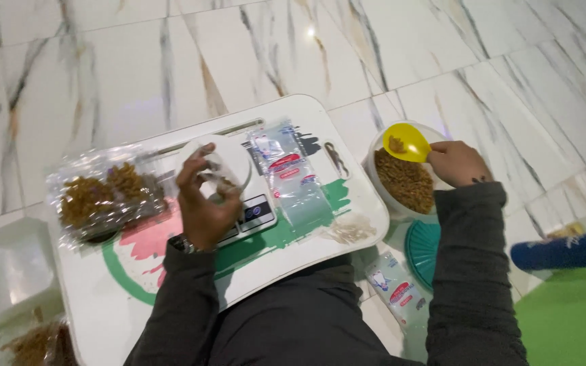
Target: Portioning and packaging small food items into individual plastic bags using a scoop and a digital scale.
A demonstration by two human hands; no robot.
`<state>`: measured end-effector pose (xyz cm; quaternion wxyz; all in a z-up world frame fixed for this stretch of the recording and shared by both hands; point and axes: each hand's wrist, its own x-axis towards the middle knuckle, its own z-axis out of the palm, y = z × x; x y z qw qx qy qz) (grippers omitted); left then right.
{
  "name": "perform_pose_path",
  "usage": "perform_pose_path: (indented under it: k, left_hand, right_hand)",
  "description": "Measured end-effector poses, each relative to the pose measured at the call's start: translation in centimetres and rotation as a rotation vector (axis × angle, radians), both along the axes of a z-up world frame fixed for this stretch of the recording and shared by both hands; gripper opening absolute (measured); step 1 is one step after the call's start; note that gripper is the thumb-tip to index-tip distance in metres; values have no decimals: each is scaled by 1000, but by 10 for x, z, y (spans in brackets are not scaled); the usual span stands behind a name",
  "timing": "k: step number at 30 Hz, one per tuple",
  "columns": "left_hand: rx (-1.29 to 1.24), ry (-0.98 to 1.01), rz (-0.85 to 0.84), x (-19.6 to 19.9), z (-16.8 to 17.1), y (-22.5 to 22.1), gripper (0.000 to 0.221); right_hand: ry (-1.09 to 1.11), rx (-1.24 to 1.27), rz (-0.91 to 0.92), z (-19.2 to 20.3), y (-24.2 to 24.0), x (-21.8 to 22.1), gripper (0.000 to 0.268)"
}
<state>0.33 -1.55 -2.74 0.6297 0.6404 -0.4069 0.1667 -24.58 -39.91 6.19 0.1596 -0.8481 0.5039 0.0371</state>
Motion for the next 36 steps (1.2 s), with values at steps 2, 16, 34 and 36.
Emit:
perform_pose_path:
  k: [2,16,34,36]
  left_hand:
    - [46,-36,12,-7,12,6,68]
    - [105,-68,-43,-4,8,7,53]
    - [195,57,156,-7,1,7,100]
    - [186,36,104,-16,28,11,95]
  right_hand:
    - [0,31,10,35,41,23,50]
    - [14,98,589,102,194,149,47]
    - [-515,-44,845,87,252,153,44]
    - [-391,193,842,79,260,159,54]
